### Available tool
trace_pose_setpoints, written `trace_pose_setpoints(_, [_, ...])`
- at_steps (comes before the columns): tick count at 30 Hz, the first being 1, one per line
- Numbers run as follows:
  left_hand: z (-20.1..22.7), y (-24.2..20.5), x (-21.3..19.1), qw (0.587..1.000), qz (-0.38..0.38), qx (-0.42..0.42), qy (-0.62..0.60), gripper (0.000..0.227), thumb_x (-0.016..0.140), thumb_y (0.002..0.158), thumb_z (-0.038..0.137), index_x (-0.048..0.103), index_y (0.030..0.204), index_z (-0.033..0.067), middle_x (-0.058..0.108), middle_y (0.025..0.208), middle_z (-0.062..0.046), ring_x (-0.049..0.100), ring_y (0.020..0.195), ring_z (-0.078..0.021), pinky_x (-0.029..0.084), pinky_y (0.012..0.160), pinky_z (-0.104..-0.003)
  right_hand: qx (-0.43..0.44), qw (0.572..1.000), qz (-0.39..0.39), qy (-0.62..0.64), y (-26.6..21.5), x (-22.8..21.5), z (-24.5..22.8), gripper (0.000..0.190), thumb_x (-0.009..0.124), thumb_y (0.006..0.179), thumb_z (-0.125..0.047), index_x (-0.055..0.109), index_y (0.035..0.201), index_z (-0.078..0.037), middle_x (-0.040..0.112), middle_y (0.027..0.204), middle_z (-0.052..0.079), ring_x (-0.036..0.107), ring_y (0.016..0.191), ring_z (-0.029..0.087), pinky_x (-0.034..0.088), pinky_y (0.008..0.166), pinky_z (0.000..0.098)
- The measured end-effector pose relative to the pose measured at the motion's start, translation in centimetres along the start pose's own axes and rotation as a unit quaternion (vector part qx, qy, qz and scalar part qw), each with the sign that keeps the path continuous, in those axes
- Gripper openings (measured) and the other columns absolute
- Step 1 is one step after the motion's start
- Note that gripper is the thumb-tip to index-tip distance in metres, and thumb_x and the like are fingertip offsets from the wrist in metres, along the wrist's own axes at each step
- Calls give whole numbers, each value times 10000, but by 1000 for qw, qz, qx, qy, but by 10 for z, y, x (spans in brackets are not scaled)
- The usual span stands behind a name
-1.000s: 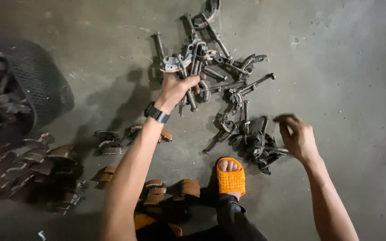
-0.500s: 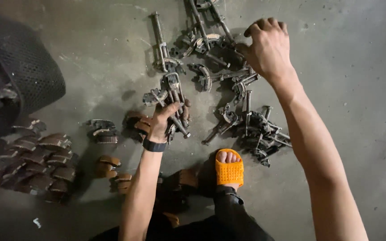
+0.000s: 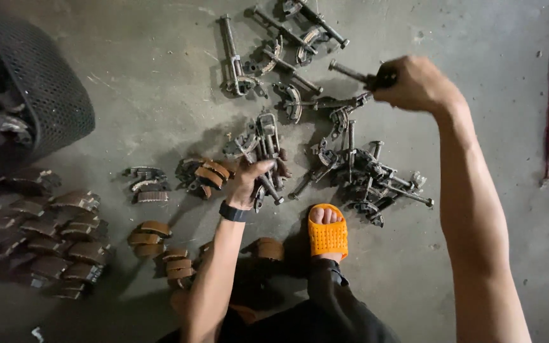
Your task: The person empties a wire basket of metal parts onto the floor, then repeatedly picks up handfuls of the parts and places them back into the basket. The person also moves a stack of brake pads aside to access the parts.
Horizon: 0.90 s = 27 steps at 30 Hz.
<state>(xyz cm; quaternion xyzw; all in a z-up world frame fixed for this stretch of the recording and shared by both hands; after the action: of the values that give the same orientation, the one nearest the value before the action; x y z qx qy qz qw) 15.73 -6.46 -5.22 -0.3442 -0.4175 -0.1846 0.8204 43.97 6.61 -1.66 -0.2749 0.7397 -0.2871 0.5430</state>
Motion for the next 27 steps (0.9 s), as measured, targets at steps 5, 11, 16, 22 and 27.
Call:
trace_pose_setpoints(5, [-47,-4,-68,953,256,33,157,349,721,662,358,670,867,80,682,990,-121,645,958,-263,496,911,-416,-178,972,144,-51,10,49,-19,379,672,855,-321,578,954,33,574,851,146,578,658,259,557,568,411])
trace_pose_setpoints(11, [-14,3,-16,995,-52,82,30,433,510,890,239,474,1218,-42,546,1195,-237,550,1114,-372,493,935,-490,-191,954,110,-206,54,72,-51,283,552,972,-338,560,865,-75,557,609,-7,543,542,145,444,839,427])
trace_pose_setpoints(16, [-14,-4,-16,998,-20,67,3,412,510,894,193,455,1236,-28,550,1188,-213,558,1102,-342,494,937,-442,-171,964,13,-205,47,52,-71,205,511,940,-172,533,780,-45,453,574,0,399,445,103,396,397,246])
trace_pose_setpoints(22, [-4,-11,-2,996,12,85,-14,425,547,865,181,459,1239,-2,572,1154,-191,593,1033,-350,524,876,-441,-241,969,54,-10,51,44,-53,230,555,921,-225,478,776,-64,496,711,59,460,536,175,458,469,313])
trace_pose_setpoints(27, [8,-33,-1,980,169,103,6,298,670,723,140,637,991,13,672,933,-130,666,802,-275,572,688,-405,-177,969,175,-7,59,62,-61,264,614,887,-209,432,877,-18,494,771,149,457,704,276,449,565,426])
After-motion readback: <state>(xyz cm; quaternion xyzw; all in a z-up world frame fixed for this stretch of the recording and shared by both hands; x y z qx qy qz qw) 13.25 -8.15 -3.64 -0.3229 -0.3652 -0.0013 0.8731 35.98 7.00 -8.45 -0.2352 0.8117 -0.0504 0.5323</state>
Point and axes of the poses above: each hand's wrist, its own y-axis towards the middle knuckle, its own x-axis out of the palm, z = x × y, the point moved 2 cm from there along y, towards the middle knuckle
